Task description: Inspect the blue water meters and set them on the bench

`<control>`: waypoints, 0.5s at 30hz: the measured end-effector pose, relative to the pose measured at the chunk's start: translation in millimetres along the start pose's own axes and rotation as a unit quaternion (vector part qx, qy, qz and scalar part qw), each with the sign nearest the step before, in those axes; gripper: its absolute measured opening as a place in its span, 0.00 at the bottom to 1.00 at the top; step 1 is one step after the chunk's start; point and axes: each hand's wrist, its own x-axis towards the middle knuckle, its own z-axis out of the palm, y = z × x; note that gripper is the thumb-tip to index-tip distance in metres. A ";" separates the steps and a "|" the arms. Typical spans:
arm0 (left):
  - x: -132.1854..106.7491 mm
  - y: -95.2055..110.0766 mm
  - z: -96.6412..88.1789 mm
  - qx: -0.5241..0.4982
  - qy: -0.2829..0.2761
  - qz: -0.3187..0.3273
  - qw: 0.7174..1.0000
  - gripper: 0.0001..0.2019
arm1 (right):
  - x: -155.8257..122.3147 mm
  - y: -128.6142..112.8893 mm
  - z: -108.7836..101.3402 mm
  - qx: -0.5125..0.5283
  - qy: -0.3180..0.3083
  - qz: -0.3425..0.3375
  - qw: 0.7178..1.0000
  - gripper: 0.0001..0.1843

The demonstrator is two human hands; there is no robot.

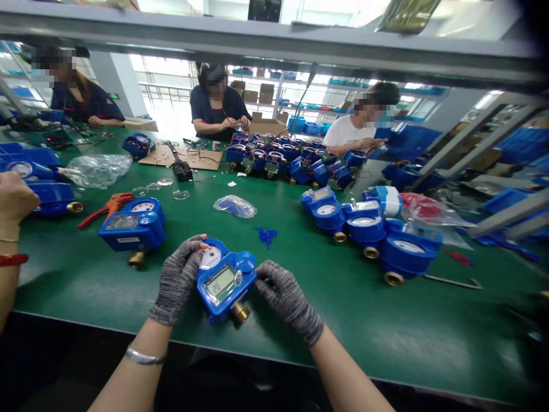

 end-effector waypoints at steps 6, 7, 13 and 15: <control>0.2 -1.7 -1.2 -0.011 -0.006 -0.014 1.000 0.09 | -9.6 6.5 -0.8 0.007 -0.016 -0.029 0.999 0.09; -0.2 -2.4 -1.5 -0.014 -0.007 -0.018 1.000 0.09 | -13.0 6.1 -1.6 -0.028 -0.018 -0.045 0.998 0.10; -1.4 -6.7 -3.8 -0.024 -0.010 -0.034 0.999 0.11 | -19.0 -4.1 -2.0 -0.027 -0.017 0.018 0.999 0.10; -1.4 -7.4 -3.7 -0.027 -0.010 -0.036 0.999 0.11 | -12.9 -6.3 2.8 0.120 -0.018 0.134 0.984 0.10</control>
